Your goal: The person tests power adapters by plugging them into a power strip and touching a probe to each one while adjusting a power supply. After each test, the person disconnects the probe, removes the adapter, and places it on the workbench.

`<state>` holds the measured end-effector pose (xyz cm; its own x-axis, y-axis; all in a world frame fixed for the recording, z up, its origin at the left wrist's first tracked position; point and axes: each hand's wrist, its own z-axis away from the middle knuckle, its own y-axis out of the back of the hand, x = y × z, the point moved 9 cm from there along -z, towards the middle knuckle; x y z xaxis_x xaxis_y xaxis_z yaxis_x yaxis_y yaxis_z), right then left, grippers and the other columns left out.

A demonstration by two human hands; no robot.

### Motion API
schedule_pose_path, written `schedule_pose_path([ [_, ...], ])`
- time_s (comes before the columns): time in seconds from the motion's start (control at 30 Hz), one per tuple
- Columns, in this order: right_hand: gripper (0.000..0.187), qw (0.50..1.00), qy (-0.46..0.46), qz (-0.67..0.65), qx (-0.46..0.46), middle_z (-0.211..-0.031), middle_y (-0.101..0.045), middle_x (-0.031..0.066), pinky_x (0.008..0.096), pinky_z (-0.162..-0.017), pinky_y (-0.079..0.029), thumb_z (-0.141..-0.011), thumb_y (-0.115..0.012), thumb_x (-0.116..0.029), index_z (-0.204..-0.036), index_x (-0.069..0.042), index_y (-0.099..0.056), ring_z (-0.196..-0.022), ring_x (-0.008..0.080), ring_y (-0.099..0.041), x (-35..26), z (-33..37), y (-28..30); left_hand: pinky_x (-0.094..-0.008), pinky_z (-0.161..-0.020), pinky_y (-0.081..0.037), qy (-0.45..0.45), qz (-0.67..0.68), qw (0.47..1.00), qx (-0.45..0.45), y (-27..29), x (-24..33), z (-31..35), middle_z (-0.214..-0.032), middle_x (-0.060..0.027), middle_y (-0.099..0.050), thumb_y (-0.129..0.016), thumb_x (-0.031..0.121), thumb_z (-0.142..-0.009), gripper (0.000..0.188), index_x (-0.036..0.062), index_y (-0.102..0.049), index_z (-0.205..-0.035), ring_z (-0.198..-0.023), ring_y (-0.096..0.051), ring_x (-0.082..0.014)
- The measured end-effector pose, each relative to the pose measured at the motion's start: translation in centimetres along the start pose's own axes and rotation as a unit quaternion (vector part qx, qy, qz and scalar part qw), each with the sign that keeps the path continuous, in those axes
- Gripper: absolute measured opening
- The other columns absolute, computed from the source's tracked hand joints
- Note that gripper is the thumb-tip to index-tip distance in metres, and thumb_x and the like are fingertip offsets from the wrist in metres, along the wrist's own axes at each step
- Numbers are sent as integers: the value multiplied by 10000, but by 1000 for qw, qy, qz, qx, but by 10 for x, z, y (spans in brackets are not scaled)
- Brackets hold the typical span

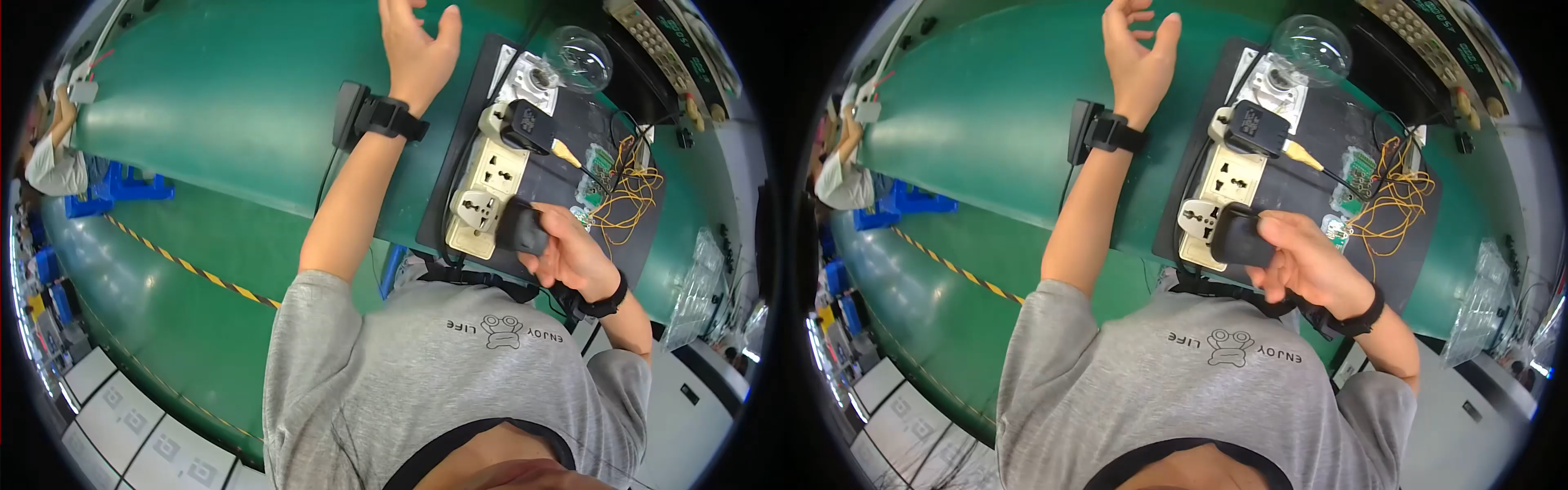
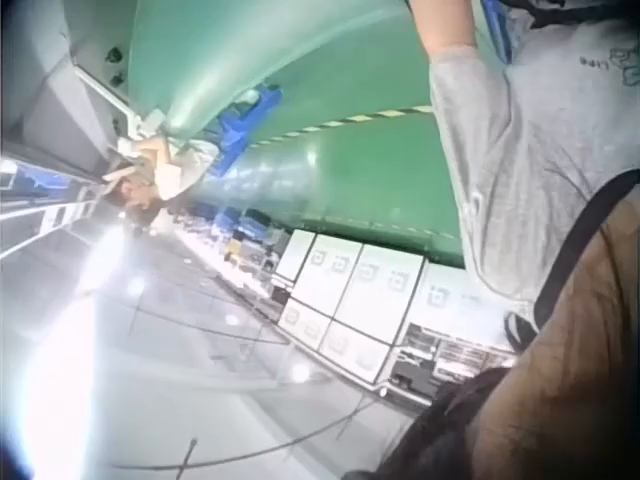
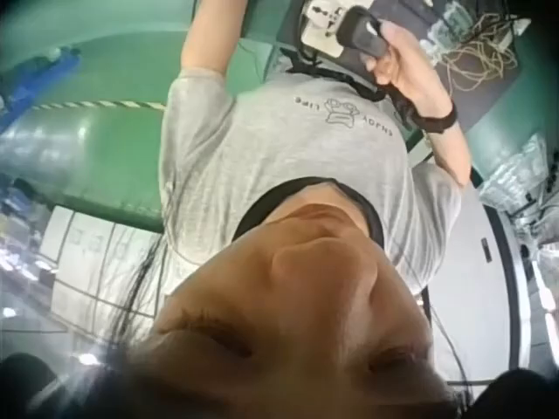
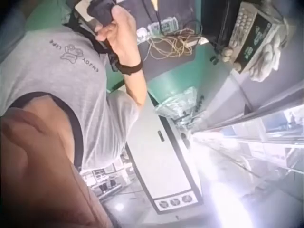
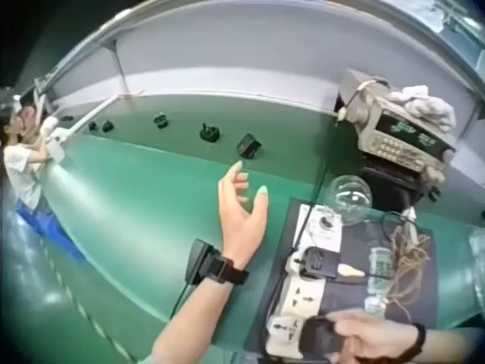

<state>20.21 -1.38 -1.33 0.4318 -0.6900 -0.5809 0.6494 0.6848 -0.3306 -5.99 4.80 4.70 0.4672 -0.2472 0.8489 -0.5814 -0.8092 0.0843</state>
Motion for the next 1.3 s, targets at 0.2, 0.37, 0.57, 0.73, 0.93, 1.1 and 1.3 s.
schedule_pose_path([
  [0.2, 579, 994, 40, -50, -85, -798, -605, 128, 198, -372, -478, -875, -548, -458, -1111, 69, -497, -567, 145, -578, -3, -10, -12, -338, -780, -424, -86, 6, 995, 50, 5, 3, 0, -1023, -142, -483, -604, 63, -767, 513, -4, -427, -1243, -896, -485, -245],
  [0.37, 559, 999, 13, -50, 12, -793, -616, 134, 211, -416, -506, -899, -505, -457, -1163, 36, -488, -548, 153, -590, 0, -1, -12, -359, -831, -412, -19, 15, 999, 42, 8, -10, 1, -1027, -159, -477, -597, 55, -762, 511, -11, -420, -1236, -914, -478, -272],
  [0.57, 445, 993, 78, 29, 83, -712, -625, 158, 235, -461, -538, -918, -485, -433, -1002, 4, -498, -522, 199, -643, -15, 3, -20, -361, -832, -413, -53, -143, 987, 43, 6, 17, 7, -1035, -163, -469, -598, 59, -762, 510, -12, -417, -1234, -927, -480, -280],
  [0.73, 320, 984, 120, 11, 129, -723, -627, 174, 272, -452, -550, -926, -507, -346, -858, -45, -422, -542, 214, -647, -14, 4, -22, -357, -818, -417, -45, -129, 990, 31, 5, 13, 5, -1041, -159, -467, -599, 58, -764, 502, -10, -425, -1230, -902, -480, -271],
  [0.93, 233, 983, 131, 87, 93, -688, -609, 134, 291, -441, -535, -925, -520, -227, -824, -38, -429, -539, 207, -633, -30, -11, -18, -312, -778, -426, 82, 48, 989, -110, -11, -1, -1, -1103, -128, -482, -600, 102, -795, 486, 6, -443, -1244, -928, -491, -214],
  [1.1, 217, 903, 221, 336, 151, -745, -623, 102, 272, -515, -501, -855, -631, -196, -798, -6, -542, -585, 183, -623, -69, 19, 1, -248, -672, -427, -15, 167, 950, -264, -42, 20, 15, -833, -24, -620, -685, 221, -779, 240, 56, -647, -950, -748, -564, -114],
  [1.3, 199, 628, 445, 541, 338, -779, -631, 77, 331, -686, -399, -741, -706, -143, -910, -44, -667, -719, 246, -571, -112, 48, 21, -308, -852, -431, -59, 107, 861, -493, -65, 62, 58, -995, -71, -571, -826, 183, -597, 514, 36, -603, -1036, -954, -548, -198],
])
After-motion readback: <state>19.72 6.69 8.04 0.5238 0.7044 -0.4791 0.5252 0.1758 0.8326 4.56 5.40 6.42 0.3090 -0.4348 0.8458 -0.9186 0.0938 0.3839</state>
